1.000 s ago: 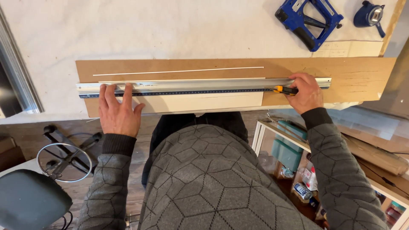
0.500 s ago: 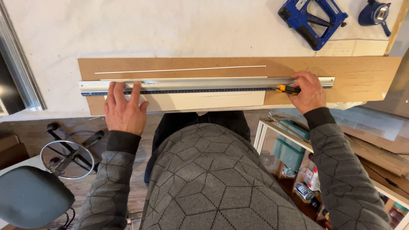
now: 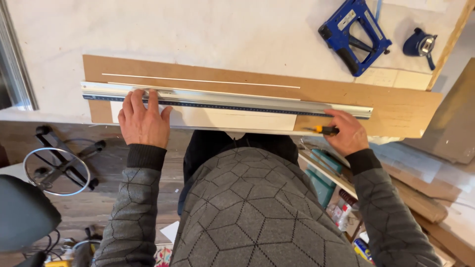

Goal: Cutting a white material using a utility knife and a metal ruler on a workshop table.

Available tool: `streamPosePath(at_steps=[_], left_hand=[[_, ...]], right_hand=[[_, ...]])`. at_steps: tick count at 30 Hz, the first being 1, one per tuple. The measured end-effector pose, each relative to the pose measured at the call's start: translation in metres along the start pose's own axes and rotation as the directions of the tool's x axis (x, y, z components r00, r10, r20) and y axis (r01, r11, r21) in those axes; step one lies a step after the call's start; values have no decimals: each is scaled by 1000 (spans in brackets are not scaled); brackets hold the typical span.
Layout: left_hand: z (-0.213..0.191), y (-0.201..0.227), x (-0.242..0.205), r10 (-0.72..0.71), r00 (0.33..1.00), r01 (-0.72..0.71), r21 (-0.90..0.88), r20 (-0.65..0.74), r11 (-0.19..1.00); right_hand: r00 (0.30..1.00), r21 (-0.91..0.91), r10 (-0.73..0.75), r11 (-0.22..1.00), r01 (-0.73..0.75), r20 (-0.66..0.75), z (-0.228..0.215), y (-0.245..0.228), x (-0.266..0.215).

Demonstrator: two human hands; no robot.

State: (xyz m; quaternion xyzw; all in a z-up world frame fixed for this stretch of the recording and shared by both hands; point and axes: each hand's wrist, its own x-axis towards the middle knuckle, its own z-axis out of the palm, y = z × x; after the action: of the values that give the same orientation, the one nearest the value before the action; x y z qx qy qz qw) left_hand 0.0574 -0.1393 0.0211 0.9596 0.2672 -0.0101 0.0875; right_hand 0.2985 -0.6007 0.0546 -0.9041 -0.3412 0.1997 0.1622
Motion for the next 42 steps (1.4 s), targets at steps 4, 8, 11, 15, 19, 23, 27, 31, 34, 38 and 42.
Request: streamPosePath(at_steps=[4,8,11,15,19,23,27,31,34,38,42], left_hand=[[7,17,-1,-72,997,72,5,-8,997],[16,45,-3,-189,982,189,12,-3,982],[22,71,-6,-248,968,249,18,-33,968],[50,102,6,-374,924,371,50,78,927],[58,129,2,-427,904,427,-1,24,904],[70,142,-2,-497,868,495,-58,-11,867],[73,161,-1,-639,756,653,-225,141,723],[63,178,5,-646,753,658,-152,127,737],[52,190,2,-649,740,667,-70,176,742],[47,189,8,-643,712,677,-33,281,735],[30,193,7,-642,695,688,-39,322,725]], right_hand=[[990,-46,-73,996,79,119,-17,4,10],[957,9,-149,988,152,249,-29,20,19],[927,46,-245,969,242,284,-34,32,27],[881,67,-274,961,270,386,-45,40,32],[851,110,-369,929,354,373,-44,50,35],[836,121,-446,894,431,319,-41,61,32],[830,72,-436,895,440,348,-43,56,33],[798,110,-491,867,485,350,-43,60,37],[792,117,-482,872,475,374,-45,60,37],[900,103,-197,980,170,389,-55,52,49],[942,128,79,984,-127,327,-56,41,75]])
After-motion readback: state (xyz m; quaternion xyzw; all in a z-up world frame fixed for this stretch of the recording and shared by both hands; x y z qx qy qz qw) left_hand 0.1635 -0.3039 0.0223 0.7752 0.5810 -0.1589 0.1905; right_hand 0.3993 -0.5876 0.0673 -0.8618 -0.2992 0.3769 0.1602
